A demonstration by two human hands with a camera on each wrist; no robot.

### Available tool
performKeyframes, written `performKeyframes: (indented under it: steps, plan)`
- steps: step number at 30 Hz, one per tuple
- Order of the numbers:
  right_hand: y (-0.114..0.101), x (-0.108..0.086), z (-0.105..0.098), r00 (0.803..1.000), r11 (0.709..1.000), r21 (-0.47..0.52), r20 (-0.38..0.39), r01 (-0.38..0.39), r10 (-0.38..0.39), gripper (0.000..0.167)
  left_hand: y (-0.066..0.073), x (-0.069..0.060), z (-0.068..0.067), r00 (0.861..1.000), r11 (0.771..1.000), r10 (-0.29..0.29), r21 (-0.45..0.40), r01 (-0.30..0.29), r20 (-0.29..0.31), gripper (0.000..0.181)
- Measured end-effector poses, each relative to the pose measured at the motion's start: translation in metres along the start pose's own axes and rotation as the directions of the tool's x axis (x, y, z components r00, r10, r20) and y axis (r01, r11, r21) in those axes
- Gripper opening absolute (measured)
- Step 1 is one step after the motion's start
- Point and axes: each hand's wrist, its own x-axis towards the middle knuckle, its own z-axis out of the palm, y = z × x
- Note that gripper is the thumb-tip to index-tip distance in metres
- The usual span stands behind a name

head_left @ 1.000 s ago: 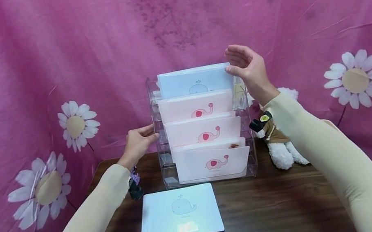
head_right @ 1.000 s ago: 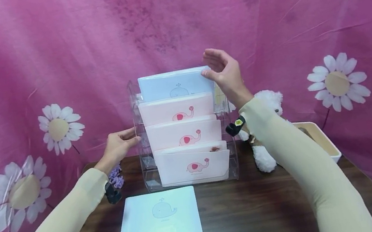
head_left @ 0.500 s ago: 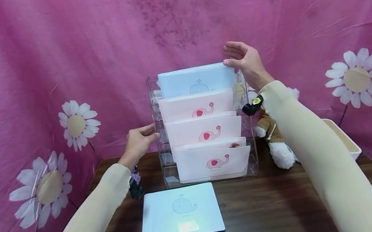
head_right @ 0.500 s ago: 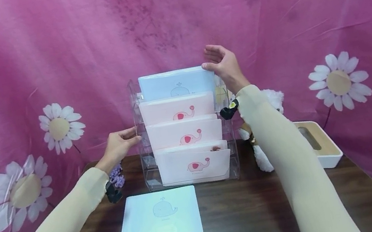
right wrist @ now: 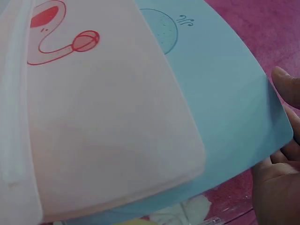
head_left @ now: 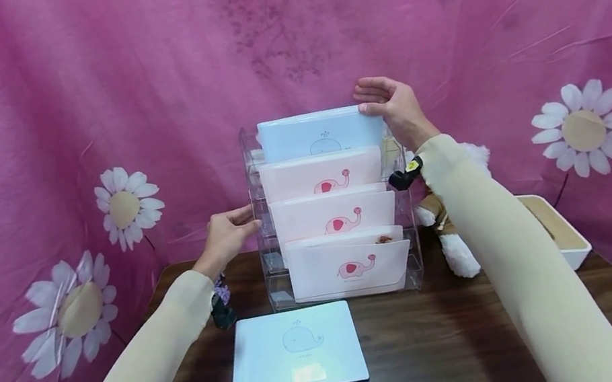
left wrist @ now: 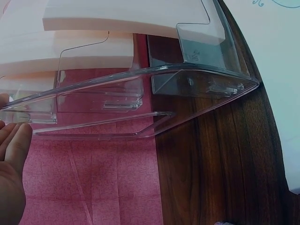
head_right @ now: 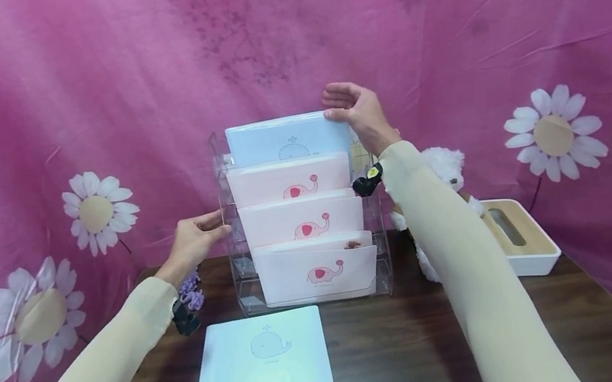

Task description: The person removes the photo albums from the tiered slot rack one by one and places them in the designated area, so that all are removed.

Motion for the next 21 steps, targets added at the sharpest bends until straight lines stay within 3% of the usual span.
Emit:
performKeyframes:
  steps: [8,21]
  plan:
    - [0.014,-0.004,0.006,0.994,0.988,-0.112,0.014,-0.103,0.105,0.055,0.000,-0.002,0.002,1.000,1.000,0.006,0.010,-0.006,-0.002,0.053]
    - [0.025,-0.003,0.011,0.982,0.981,-0.071,-0.064,-0.181,0.177,0.046,-0.001,-0.001,0.002,1.000,1.000,0.007,0.000,-0.007,-0.005,0.053]
